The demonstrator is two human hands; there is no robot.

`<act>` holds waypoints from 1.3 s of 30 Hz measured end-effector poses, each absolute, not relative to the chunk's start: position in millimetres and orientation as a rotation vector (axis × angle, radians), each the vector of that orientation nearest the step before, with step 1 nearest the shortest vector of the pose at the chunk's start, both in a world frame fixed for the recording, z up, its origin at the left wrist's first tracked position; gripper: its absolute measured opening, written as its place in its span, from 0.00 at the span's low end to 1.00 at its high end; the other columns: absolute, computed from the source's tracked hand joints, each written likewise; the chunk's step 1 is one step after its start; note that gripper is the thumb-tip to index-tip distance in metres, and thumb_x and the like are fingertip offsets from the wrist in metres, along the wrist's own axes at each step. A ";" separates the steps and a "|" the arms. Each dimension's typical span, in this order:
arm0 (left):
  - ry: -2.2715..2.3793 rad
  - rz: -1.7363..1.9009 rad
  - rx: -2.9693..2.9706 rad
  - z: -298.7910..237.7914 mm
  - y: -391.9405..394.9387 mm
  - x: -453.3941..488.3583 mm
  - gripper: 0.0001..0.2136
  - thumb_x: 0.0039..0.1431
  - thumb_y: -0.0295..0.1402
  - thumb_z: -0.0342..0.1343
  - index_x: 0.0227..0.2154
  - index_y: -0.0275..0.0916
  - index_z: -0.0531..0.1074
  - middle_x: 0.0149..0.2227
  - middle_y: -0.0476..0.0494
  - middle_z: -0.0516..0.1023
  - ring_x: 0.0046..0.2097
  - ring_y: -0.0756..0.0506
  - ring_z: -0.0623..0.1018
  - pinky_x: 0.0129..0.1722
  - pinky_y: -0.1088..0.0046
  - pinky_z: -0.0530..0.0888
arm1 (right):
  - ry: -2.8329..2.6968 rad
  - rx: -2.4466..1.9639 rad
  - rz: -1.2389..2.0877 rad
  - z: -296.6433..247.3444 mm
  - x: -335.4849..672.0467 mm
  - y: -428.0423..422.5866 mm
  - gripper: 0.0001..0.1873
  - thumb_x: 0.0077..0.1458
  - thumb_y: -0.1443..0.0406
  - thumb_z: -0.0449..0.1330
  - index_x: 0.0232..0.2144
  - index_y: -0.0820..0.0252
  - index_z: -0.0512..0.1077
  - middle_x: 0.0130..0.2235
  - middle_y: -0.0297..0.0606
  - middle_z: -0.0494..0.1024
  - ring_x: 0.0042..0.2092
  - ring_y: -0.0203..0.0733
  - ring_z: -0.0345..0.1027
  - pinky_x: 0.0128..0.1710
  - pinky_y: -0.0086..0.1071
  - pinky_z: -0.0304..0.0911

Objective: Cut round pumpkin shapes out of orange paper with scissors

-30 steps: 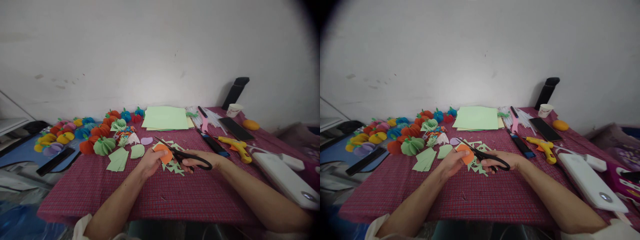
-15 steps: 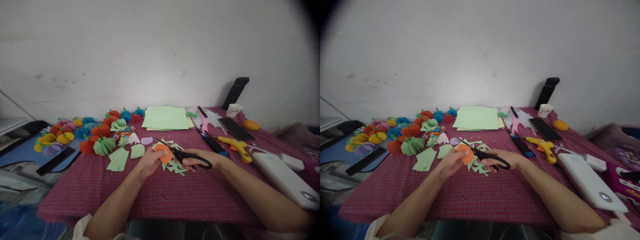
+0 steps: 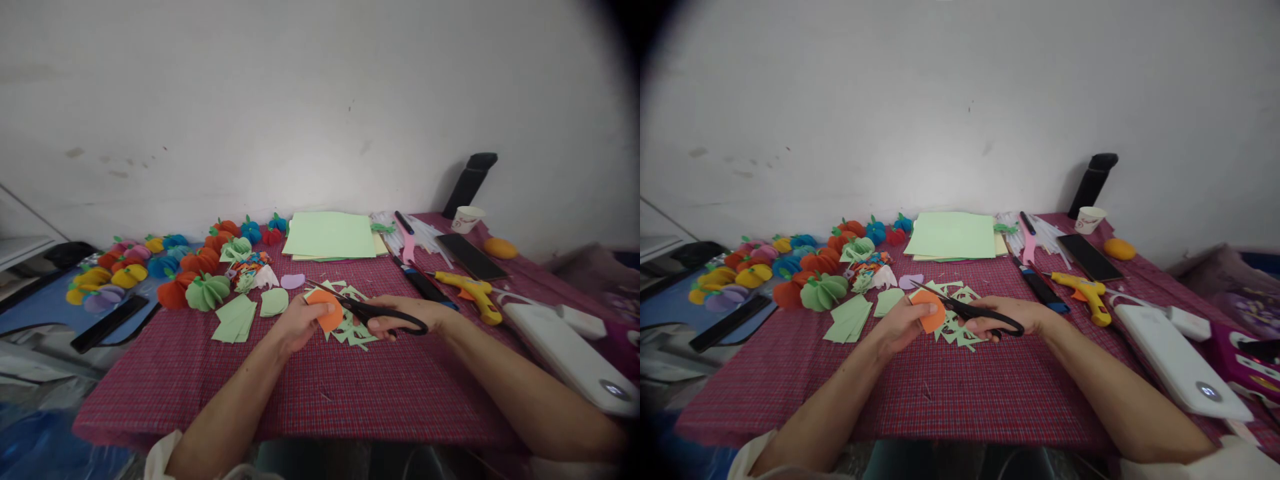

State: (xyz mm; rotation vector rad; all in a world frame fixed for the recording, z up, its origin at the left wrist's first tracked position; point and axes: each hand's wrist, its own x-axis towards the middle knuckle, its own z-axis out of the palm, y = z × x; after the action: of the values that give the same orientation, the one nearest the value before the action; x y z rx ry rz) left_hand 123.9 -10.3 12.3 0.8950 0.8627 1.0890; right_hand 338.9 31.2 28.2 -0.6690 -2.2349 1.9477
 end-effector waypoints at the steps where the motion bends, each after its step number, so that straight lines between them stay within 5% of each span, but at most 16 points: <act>1: 0.863 1.089 0.895 12.7 -10.4 123.9 0.06 0.39 0.27 0.59 0.23 0.31 0.72 0.24 0.45 0.73 0.26 0.50 0.71 0.29 0.74 0.66 | -2.225 -0.668 1.955 27.9 338.8 31.1 0.19 0.51 0.55 0.53 0.40 0.65 0.63 0.24 0.29 0.61 0.23 0.28 0.56 0.22 0.23 0.56; 30: 0.913 0.979 0.942 10.1 -8.8 118.3 0.05 0.38 0.26 0.59 0.23 0.32 0.71 0.23 0.46 0.72 0.25 0.50 0.71 0.29 0.74 0.67 | -2.247 -0.770 1.996 31.9 349.0 34.9 0.19 0.51 0.55 0.53 0.38 0.66 0.64 0.20 0.28 0.62 0.20 0.28 0.56 0.18 0.22 0.55; 35: 0.943 1.002 1.047 8.0 -8.0 118.5 0.06 0.39 0.27 0.58 0.23 0.31 0.71 0.24 0.46 0.72 0.26 0.50 0.70 0.30 0.74 0.66 | -2.178 -0.722 1.860 37.8 351.9 35.7 0.18 0.53 0.57 0.51 0.40 0.66 0.61 0.30 0.37 0.69 0.26 0.30 0.62 0.26 0.26 0.59; 39: 0.991 1.026 1.266 8.2 -9.5 120.7 0.05 0.41 0.29 0.57 0.22 0.33 0.68 0.21 0.51 0.68 0.24 0.53 0.66 0.25 0.77 0.63 | -1.956 -0.693 1.664 32.3 335.4 29.8 0.21 0.47 0.61 0.59 0.42 0.62 0.59 0.33 0.35 0.68 0.31 0.33 0.62 0.30 0.27 0.59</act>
State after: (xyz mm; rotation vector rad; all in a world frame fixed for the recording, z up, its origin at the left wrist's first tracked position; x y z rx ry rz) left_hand 120.7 -9.5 8.2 1.2657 0.9913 1.0262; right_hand 335.4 29.8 32.3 -0.6932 -1.9559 1.6637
